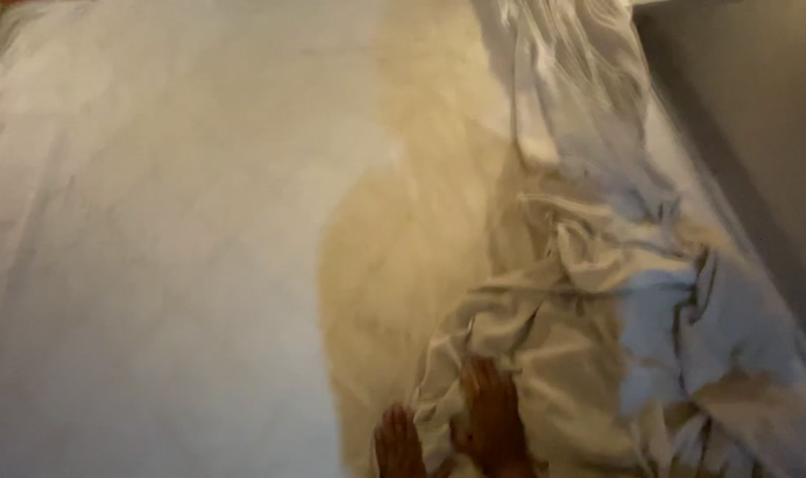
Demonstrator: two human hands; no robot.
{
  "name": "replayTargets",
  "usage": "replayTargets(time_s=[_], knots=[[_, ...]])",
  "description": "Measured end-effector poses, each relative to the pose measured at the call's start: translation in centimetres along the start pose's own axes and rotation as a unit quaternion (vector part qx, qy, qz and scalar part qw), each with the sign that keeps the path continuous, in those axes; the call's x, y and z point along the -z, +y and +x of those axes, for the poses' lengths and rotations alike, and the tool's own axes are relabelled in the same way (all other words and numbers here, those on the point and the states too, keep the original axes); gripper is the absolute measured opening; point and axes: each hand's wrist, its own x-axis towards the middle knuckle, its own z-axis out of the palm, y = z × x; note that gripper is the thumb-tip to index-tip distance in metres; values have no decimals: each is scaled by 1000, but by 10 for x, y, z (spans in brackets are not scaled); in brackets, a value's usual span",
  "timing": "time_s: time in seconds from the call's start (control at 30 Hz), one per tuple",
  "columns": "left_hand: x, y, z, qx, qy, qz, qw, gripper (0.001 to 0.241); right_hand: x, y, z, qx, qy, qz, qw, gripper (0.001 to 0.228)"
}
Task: The person folds a white bed sheet on a mattress. They gather the sheet, smooth it out, and fold it into a neat pile.
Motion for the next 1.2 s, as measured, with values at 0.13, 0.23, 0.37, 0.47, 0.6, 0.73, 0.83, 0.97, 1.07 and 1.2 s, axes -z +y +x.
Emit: replayTargets(time_s=[0.13, 0.23, 0.37, 0.47, 0.6, 0.73, 0.83, 0.97, 1.07, 1.2], knots=[[-164, -82, -61, 40, -96, 208, 972, 32, -102, 79, 7, 134, 230, -64, 962, 72], [-111, -33, -57, -5, 28, 246, 969, 36, -40, 28, -10, 128, 183, 32, 974, 84], [9, 5, -2, 15, -29, 30, 999, 103, -23, 9, -16, 106, 198, 24, 974, 77], [28, 16, 14, 37, -75, -1, 997, 106, -20, 7, -12, 96, 214, 16, 972, 76], [50, 26, 21, 66, -204, 48, 976, 99, -23, 7, -17, 116, 252, -13, 961, 76], [40, 24, 14, 74, -188, 3, 979, 96, -33, 14, -21, 136, 269, -5, 953, 69], [48, 28, 15, 58, -170, 15, 984, 85, -44, 18, -30, 97, 202, -98, 970, 57], [76, 32, 22, 60, -176, -16, 983, 77, -45, 11, -46, 119, 206, -126, 963, 54], [112, 32, 16, 54, -211, -58, 974, 73, -29, -20, -65, 118, 215, -122, 962, 53], [154, 21, -25, 33, -265, -83, 960, 83, -57, -59, -106, 133, 189, -69, 970, 55]])
